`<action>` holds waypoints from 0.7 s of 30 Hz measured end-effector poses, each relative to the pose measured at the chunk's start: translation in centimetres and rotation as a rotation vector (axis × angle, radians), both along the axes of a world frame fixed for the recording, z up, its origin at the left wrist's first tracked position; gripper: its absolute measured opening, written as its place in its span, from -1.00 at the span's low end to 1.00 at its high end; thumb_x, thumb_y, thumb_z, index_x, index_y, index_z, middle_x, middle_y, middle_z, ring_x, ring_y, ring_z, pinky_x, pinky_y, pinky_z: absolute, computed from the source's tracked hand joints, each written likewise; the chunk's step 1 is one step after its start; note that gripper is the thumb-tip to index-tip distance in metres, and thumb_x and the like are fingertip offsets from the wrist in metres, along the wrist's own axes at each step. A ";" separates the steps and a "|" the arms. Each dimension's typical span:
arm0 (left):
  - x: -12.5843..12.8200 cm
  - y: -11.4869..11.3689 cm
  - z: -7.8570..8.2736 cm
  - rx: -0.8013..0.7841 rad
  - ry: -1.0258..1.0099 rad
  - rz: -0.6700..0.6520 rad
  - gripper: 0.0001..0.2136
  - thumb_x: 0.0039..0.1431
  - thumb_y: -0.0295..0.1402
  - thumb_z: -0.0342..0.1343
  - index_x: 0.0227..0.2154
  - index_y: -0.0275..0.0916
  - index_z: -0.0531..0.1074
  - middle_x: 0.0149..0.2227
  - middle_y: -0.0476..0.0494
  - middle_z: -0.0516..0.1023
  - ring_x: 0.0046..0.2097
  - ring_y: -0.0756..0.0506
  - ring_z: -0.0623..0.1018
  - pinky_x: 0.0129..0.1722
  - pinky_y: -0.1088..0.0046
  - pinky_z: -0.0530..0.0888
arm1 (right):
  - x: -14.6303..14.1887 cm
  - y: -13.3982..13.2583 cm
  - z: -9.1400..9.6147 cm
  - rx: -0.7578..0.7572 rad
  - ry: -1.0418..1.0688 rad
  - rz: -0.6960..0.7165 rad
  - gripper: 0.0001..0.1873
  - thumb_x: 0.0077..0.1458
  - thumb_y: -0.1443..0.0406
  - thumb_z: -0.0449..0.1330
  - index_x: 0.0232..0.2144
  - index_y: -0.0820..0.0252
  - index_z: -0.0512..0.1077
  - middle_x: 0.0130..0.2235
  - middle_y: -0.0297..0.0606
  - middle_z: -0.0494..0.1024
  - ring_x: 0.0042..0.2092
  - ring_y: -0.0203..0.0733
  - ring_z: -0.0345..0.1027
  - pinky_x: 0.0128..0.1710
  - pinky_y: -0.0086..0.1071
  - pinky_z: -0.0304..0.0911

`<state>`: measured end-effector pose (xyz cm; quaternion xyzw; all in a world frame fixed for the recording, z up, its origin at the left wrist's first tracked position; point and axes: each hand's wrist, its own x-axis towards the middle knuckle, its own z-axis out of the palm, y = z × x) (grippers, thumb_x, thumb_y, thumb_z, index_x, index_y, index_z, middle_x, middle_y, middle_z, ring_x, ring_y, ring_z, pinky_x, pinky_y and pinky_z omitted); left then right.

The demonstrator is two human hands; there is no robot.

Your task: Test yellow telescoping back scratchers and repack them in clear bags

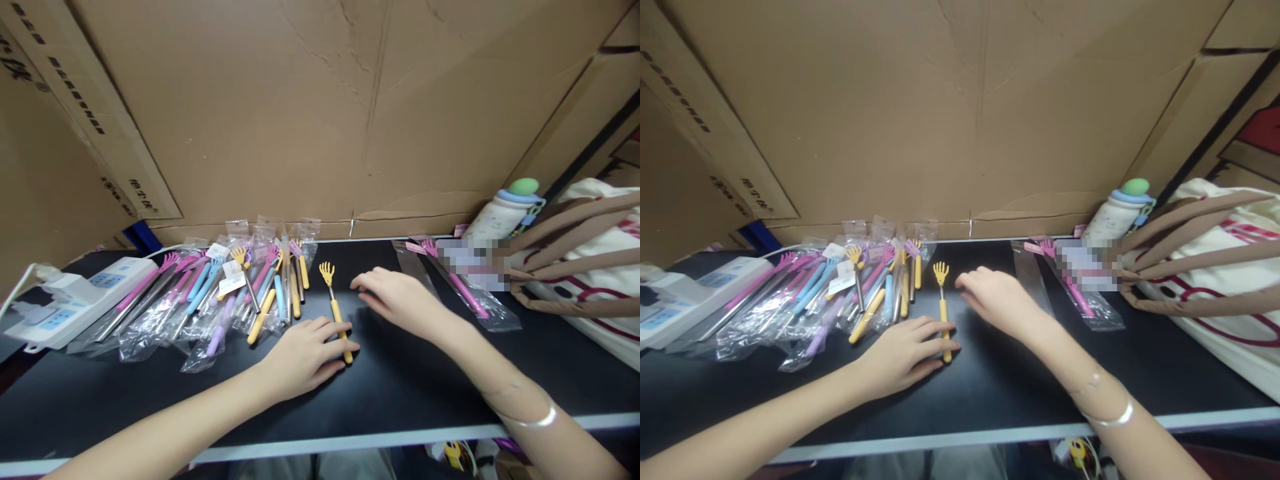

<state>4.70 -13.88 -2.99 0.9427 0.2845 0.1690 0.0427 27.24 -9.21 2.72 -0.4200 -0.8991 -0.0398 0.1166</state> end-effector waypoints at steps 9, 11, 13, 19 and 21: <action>0.0 0.0 0.0 0.015 -0.017 -0.002 -0.73 0.25 -0.35 -0.05 -0.02 -0.07 0.35 0.09 -0.10 0.37 -0.02 -0.09 0.42 -0.10 0.36 0.42 | 10.5 -4.3 -1.6 -0.031 0.112 -0.263 -0.64 0.17 0.08 0.00 -0.05 0.02 0.38 -0.04 -0.20 0.46 -0.02 -0.06 0.34 -0.05 -0.19 0.27; 0.1 0.0 0.0 0.016 -0.014 0.001 -0.74 0.24 -0.35 -0.04 -0.02 -0.08 0.36 0.09 -0.10 0.37 -0.02 -0.09 0.42 -0.11 0.36 0.42 | 11.6 -5.1 -3.4 -0.042 0.107 -0.281 -0.66 0.16 0.08 0.03 -0.08 0.03 0.40 -0.06 -0.21 0.48 -0.04 -0.08 0.37 -0.06 -0.21 0.29; 0.1 0.0 0.0 0.015 -0.008 0.006 -0.74 0.24 -0.35 -0.04 -0.02 -0.07 0.35 0.10 -0.09 0.37 -0.02 -0.09 0.42 -0.11 0.36 0.42 | 12.0 -5.6 -4.7 -0.046 0.112 -0.289 -0.67 0.15 0.09 0.03 -0.11 0.04 0.41 -0.08 -0.21 0.49 -0.06 -0.10 0.38 -0.07 -0.23 0.30; 0.2 0.1 -0.1 0.019 0.002 0.010 -0.75 0.23 -0.34 -0.02 -0.04 -0.06 0.35 0.09 -0.06 0.37 -0.03 -0.09 0.43 -0.11 0.34 0.42 | 11.5 -6.1 -5.2 -0.009 0.113 -0.300 -0.75 0.18 0.12 0.00 -0.30 0.06 0.42 -0.22 -0.25 0.52 -0.17 -0.14 0.41 -0.19 -0.29 0.31; 0.2 0.0 -0.1 0.034 -0.003 0.009 -0.76 0.22 -0.35 -0.01 -0.05 -0.07 0.36 0.08 -0.07 0.38 -0.04 -0.09 0.44 -0.13 0.36 0.42 | 11.0 -6.1 -4.4 0.042 0.146 -0.301 -0.76 0.18 0.13 0.00 -0.33 0.05 0.42 -0.23 -0.27 0.54 -0.20 -0.15 0.43 -0.24 -0.31 0.31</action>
